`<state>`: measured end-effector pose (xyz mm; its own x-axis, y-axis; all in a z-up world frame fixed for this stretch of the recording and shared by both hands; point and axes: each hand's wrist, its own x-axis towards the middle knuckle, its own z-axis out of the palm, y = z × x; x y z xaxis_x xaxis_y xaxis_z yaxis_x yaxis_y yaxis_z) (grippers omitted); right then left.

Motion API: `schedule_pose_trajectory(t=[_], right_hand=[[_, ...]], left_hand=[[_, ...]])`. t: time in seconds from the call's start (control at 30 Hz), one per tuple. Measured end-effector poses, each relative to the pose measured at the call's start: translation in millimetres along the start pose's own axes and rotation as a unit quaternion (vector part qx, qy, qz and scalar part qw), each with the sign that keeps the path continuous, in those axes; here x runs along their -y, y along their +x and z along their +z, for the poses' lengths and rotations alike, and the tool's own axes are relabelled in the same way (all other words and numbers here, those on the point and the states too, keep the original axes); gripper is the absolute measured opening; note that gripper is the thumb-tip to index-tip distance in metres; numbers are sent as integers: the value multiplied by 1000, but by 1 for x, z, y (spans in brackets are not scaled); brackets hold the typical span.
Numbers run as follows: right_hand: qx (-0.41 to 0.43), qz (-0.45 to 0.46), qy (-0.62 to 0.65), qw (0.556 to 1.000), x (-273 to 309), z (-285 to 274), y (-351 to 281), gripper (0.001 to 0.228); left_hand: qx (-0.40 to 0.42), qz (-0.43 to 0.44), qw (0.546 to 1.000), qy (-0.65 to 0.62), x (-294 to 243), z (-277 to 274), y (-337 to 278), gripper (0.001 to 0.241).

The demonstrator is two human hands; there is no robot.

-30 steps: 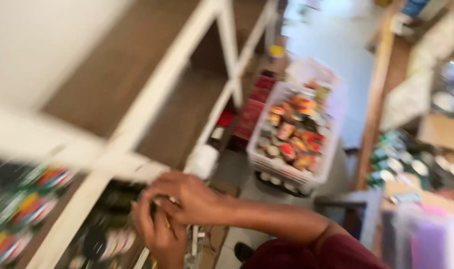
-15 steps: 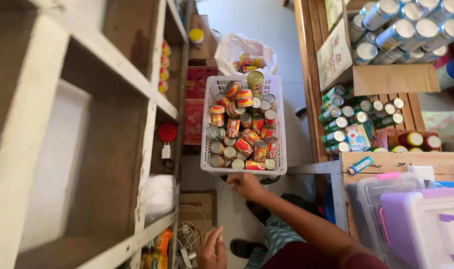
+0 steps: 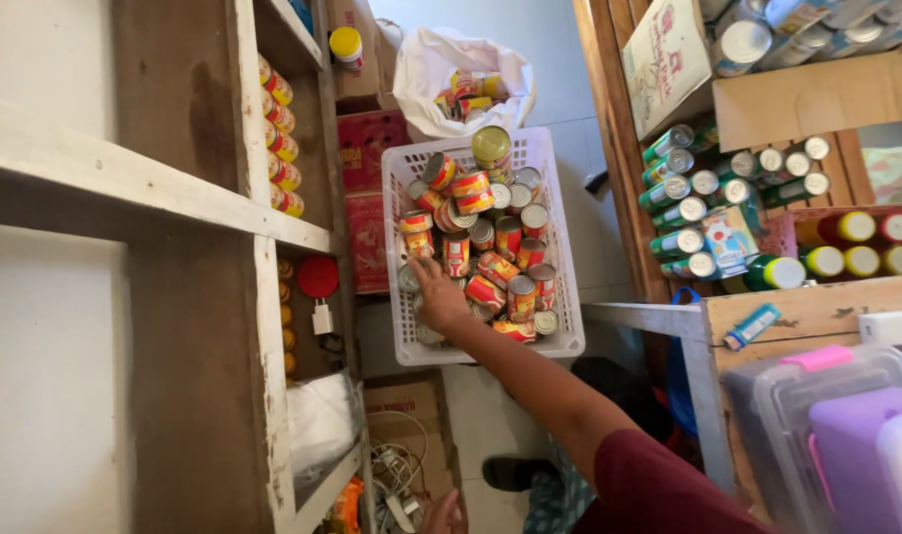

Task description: Stocking shelves with various canned goods from a plastic bin.

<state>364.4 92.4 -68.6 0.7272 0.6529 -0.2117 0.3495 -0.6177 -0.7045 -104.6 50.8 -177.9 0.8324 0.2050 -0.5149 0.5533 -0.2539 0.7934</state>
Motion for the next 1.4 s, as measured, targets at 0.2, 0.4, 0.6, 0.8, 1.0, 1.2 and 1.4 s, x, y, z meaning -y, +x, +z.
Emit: schedule_pose_trajectory(t=[0.2,0.4,0.6,0.8,1.0,1.2,1.4], right_hand=[[11,7,-124,992,0,32,15,87],[25,-22,-192,981,-21,40,34,82],[-19,-57,-99,993,-37,11,14,67],[-107,-54,71,990,-22,-53,-44,68],[-75,-54,146,985,-13,-76,-98,77],[144,-41,244,958,50,-116,-164,74],[293,-135,338,884,117,-130,-205,62]], left_hand=[[52,98,994,20,18,8,5,59],[228,-90,926,-287,11,-18,14,64],[-178,-78,977,92,-27,34,0,50],[-54,-160,985,-42,-109,-9,9,45],[-265,-40,963,15,-213,-28,3,38],[-363,-33,929,-64,-305,-66,-18,66],[-304,71,861,-402,-285,-62,-41,71]])
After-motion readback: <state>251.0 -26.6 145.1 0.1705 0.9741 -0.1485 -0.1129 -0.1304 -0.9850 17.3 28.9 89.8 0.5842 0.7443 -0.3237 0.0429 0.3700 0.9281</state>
